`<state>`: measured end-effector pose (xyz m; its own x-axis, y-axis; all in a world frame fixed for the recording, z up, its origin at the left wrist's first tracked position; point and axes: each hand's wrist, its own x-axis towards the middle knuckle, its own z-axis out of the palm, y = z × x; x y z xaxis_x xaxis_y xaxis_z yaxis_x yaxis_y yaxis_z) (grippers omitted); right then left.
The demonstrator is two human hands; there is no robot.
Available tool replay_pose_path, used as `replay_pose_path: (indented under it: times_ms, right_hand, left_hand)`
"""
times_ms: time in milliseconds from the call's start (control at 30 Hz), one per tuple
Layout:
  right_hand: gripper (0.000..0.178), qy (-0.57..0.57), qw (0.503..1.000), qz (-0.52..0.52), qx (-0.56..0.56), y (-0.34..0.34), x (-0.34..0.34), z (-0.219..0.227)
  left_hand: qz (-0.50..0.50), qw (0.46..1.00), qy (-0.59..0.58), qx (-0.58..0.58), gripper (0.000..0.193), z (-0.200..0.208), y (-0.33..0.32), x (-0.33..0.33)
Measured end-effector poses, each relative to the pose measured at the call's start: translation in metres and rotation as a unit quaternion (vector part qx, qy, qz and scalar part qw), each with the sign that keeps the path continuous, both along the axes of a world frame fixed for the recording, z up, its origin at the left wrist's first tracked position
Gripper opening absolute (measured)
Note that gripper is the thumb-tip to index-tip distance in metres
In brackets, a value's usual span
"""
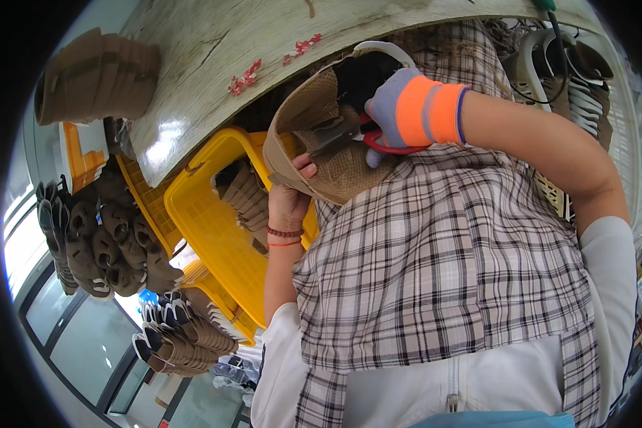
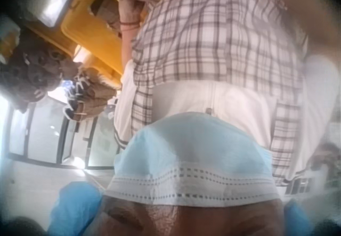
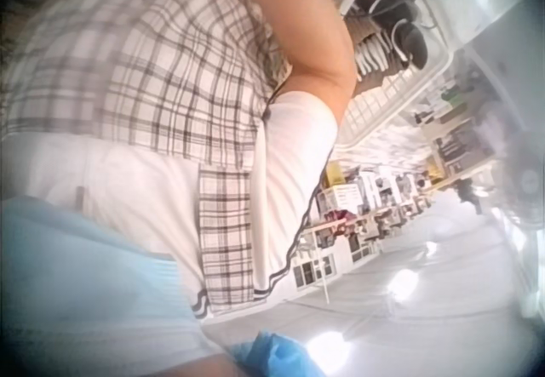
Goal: The person trims the edges of brown slip-on shoes using red-handled scissors and a green electric trimmer. They repeatedly pick up shoes from a white basket, trim the upper edges, and place them on a wooden table. The process is repeated for multiple shoes.
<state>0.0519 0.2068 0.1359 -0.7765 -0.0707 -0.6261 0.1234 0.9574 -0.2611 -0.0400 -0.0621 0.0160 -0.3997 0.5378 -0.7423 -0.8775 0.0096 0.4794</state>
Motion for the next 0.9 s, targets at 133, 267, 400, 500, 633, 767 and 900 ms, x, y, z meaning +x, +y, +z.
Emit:
replay_pose_path:
  times_ms: [133, 267, 400, 500, 633, 767, 900]
  right_hand:
    - [0.075, -0.041, 0.999, -0.004, -0.017, 0.003, -0.005, 0.002]
    - [0.074, -0.051, 0.998, -0.012, -0.045, 0.003, -0.004, 0.003]
    - [0.076, -0.045, 0.998, -0.020, -0.048, 0.003, -0.003, -0.004]
    - [0.076, -0.051, 0.990, -0.094, -0.092, 0.007, 0.001, -0.009]
    - [0.072, -0.127, 0.975, -0.121, -0.135, 0.023, 0.007, -0.008]
    - [0.082, -0.261, 0.900, -0.167, -0.306, 0.048, 0.023, -0.042]
    - [0.093, -0.353, 0.814, -0.226, -0.401, 0.055, 0.019, -0.030]
  left_hand:
    - [0.003, 1.000, 0.007, -0.007, 0.031, 0.007, 0.004, 0.001]
    - [-0.013, 1.000, -0.004, 0.012, 0.032, 0.001, 0.000, -0.001]
    - [-0.022, 1.000, 0.002, 0.016, 0.031, 0.000, -0.002, -0.002]
    - [-0.030, 0.999, -0.004, 0.020, 0.031, 0.004, 0.003, -0.004]
    - [-0.054, 0.998, 0.007, 0.027, 0.037, 0.006, 0.003, -0.007]
    - [-0.035, 0.977, 0.170, 0.126, 0.037, -0.017, 0.013, -0.020]
    - [0.045, 0.952, 0.259, 0.159, 0.018, 0.009, 0.059, -0.017]
